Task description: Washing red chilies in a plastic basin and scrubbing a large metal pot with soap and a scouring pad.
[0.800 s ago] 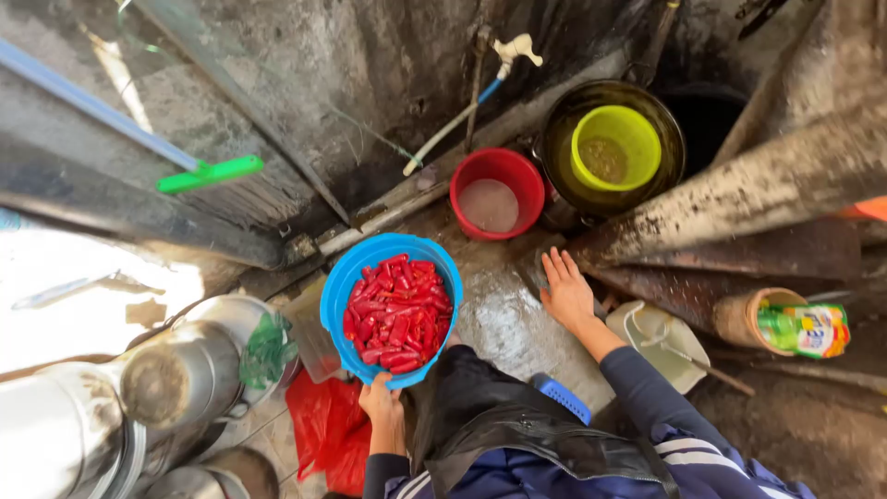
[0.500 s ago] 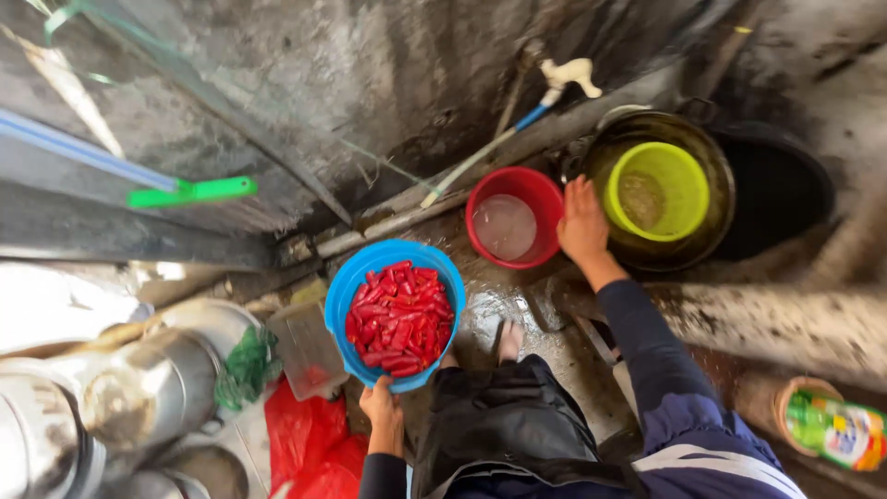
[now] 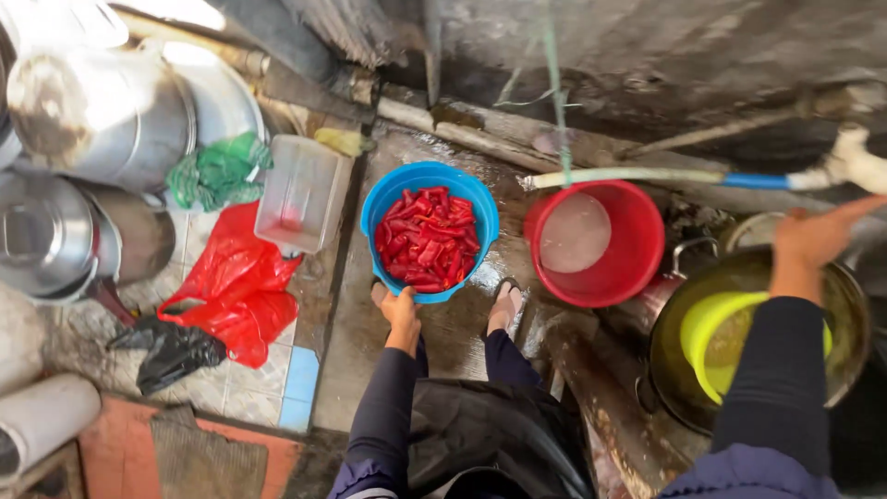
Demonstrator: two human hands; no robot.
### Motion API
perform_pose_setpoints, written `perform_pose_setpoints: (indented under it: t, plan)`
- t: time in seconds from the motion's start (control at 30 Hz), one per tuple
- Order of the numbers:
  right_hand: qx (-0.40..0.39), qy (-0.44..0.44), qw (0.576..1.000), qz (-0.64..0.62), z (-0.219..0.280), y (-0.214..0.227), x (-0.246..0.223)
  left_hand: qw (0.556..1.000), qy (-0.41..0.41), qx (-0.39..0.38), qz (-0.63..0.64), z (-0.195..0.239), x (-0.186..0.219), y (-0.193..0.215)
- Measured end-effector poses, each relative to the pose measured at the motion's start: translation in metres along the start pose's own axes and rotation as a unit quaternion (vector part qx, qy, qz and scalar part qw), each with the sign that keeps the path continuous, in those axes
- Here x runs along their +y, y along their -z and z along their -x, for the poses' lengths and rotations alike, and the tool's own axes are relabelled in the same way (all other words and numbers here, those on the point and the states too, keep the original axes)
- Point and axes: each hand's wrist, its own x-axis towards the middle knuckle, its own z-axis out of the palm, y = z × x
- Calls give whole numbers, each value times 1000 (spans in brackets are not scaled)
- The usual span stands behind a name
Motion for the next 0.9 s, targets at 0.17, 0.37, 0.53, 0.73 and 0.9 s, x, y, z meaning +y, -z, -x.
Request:
perform_pose_setpoints:
  t: [0.17, 0.37, 0.53, 0.73, 0.9]
  plan:
    - [156, 93, 974, -138, -6, -63, 14, 1000, 4, 10, 15, -45, -43, -12]
    - [0, 151, 906, -394, 262, 20, -178, 993, -6, 85, -80, -135, -79, -49]
    - [-333, 53, 798, -500, 477, -8, -263, 977, -12, 133, -165, -228, -104, -86]
    - [-418, 219, 801, -367, 522, -57, -286, 992, 3, 82, -95, -328, -136, -105]
    - [-418, 222, 828, -302, 523, -82, -282, 994, -3, 55, -98, -330, -117, -106]
